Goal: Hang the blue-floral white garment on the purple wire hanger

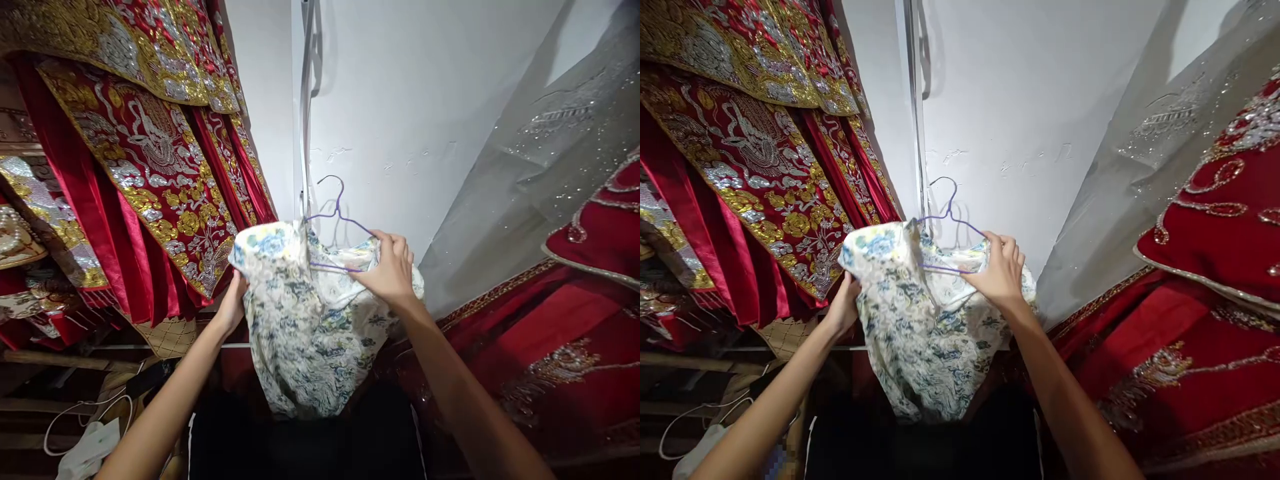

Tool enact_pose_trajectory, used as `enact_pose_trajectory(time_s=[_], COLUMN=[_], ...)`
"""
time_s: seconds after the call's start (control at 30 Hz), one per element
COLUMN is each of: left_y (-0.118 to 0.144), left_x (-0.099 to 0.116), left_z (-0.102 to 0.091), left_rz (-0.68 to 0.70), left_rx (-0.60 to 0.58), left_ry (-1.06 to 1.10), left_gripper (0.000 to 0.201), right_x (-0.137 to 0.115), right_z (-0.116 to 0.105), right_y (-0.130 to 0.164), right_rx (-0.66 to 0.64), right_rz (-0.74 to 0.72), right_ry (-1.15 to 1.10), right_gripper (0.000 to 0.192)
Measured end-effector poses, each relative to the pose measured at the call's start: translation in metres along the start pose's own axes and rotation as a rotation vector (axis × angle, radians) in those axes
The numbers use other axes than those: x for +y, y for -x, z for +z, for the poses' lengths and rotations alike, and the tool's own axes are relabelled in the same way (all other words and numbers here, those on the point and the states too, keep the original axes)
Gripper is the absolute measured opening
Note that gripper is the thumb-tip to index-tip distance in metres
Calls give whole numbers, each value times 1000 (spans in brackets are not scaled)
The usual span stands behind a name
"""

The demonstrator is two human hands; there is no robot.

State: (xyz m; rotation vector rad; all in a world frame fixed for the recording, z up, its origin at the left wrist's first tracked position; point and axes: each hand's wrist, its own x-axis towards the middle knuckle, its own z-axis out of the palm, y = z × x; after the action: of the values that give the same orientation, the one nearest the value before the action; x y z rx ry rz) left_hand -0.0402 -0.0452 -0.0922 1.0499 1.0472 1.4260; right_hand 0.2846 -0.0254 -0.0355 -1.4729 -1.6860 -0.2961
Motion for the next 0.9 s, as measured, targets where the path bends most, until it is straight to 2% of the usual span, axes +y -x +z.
enact_pose_trajectory(time_s=[0.07, 0.1, 0.17, 0.23, 0.3, 0.37, 0.43, 0.53, 0.57, 0.63, 0.73, 0.8, 0.83, 0.9], left_y=[5, 8, 15, 23, 34, 46, 57, 69, 72, 77, 80, 82, 83, 86], left_x=[-32, -47, -73, -95, -112, -124, -130, -128, -126, -120, -113, -112, -113, -116], left_z=[-5, -6, -4, -2, 0, 1, 2, 4, 6, 9, 12, 10, 8, 3], left_rz=[-40, -37, 5, 10, -41, -110, -156, -236, -266, -314, -344, -306, -243, -1], left_rx=[-46, -41, 47, 190, 320, 356, 349, 363, 358, 320, 237, 215, 231, 381], left_ry=[98, 78, -36, -89, -38, 55, 163, 290, 319, 363, 392, 341, 273, 40], left_gripper=[62, 60, 52, 46, 41, 41, 44, 48, 49, 52, 56, 55, 53, 52], right_x=[-6, -12, -27, -42, -54, -61, -62, -60, -59, -61, -70, -74, -75, -74], right_z=[-2, -1, -1, -1, -1, 4, 17, 50, 62, 83, 99, 100, 98, 93], right_y=[-12, -17, -20, -11, 8, 38, 72, 123, 138, 160, 174, 173, 172, 169], right_rx=[16, 8, -30, -86, -204, -344, -383, -264, -267, -397, -590, -604, -594, -573], right_rz=[-12, -40, -119, -197, -266, -286, -187, 201, 336, 497, 511, 476, 479, 528], right_ry=[17, 15, -9, -95, -299, -606, -865, -963, -954, -982, -1082, -1107, -1105, -1092], right_gripper=[86, 87, 88, 86, 79, 74, 67, 35, 27, 30, 33, 30, 30, 31])
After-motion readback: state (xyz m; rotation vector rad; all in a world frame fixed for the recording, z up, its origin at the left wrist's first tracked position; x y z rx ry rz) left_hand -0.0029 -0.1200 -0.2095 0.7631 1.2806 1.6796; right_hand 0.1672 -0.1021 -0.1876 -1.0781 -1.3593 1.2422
